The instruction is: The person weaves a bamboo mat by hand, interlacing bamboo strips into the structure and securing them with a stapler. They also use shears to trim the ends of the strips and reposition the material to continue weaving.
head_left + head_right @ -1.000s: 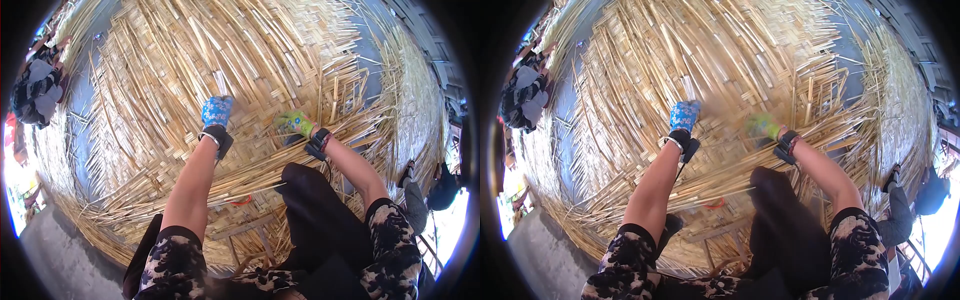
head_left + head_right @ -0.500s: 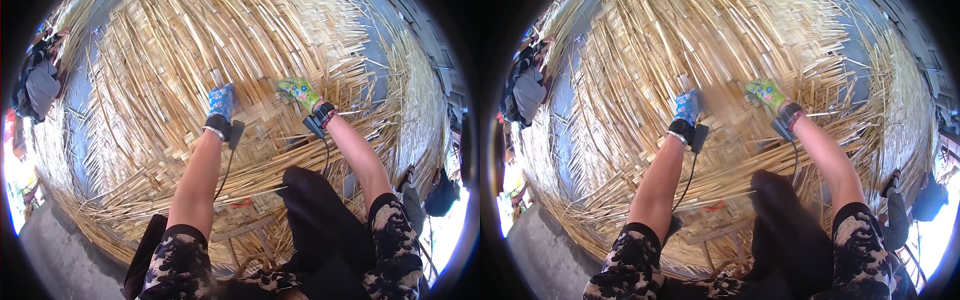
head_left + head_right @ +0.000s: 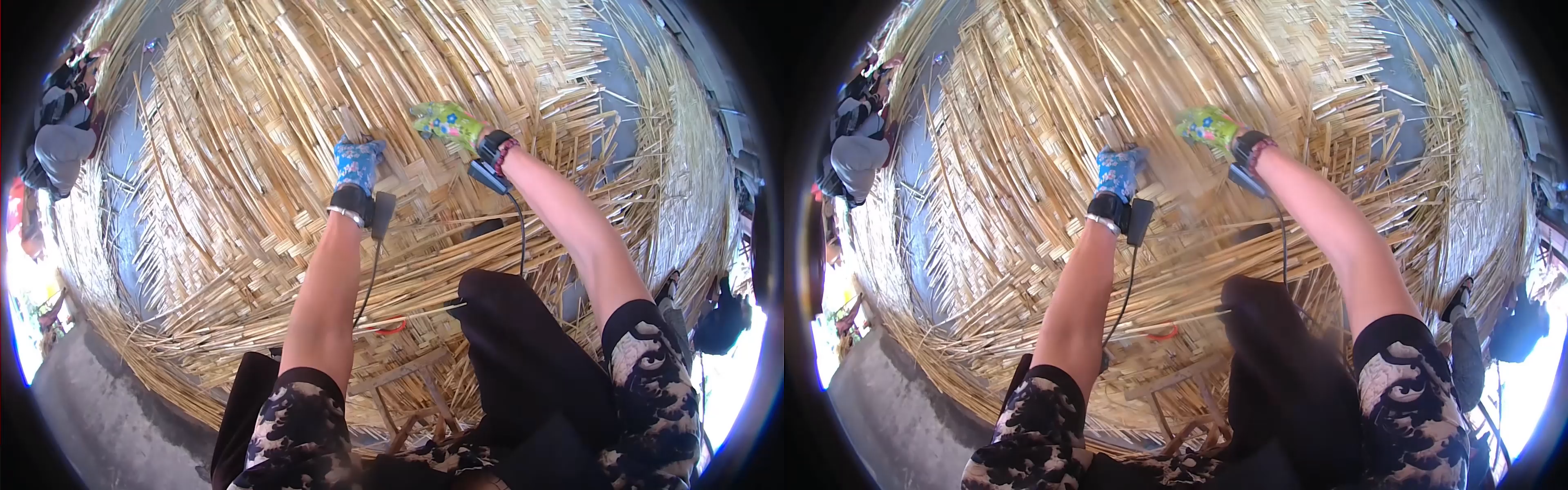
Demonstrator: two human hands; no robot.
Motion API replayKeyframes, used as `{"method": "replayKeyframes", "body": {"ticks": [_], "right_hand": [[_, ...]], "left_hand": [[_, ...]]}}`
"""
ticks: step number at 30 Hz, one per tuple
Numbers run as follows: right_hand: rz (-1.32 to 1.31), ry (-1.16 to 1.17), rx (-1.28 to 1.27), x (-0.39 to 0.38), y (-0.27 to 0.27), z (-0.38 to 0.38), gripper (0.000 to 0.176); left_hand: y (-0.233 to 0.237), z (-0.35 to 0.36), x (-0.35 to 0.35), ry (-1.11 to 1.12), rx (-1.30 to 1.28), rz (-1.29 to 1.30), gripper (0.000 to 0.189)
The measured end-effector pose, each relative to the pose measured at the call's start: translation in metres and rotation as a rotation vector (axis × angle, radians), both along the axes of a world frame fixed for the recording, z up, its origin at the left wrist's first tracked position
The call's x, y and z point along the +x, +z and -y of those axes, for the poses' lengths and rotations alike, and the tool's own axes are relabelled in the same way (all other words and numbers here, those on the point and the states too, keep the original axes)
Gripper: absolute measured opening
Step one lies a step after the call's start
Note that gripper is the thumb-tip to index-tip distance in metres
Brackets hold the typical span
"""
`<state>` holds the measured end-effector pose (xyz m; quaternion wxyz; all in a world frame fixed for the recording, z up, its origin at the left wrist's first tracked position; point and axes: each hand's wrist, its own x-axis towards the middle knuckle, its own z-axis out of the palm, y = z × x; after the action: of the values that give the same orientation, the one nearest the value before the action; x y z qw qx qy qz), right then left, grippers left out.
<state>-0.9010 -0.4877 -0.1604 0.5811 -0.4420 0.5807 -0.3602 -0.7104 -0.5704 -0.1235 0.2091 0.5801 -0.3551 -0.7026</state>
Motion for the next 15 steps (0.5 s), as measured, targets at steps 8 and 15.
{"method": "replayKeyframes", "body": {"ticks": [8,15], "right_hand": [[-0.113,-0.202,-0.063,0.013,0.006,0.020,0.023],[0.217,-0.175,0.260,0.001,0.049,0.010,0.034]], "left_hand": [[-0.038,0.031,0.001,-0.337,0.113,-0.217,0.022],[0.007,0.018,-0.001,-0.337,-0.054,-0.019,0.017]]}}
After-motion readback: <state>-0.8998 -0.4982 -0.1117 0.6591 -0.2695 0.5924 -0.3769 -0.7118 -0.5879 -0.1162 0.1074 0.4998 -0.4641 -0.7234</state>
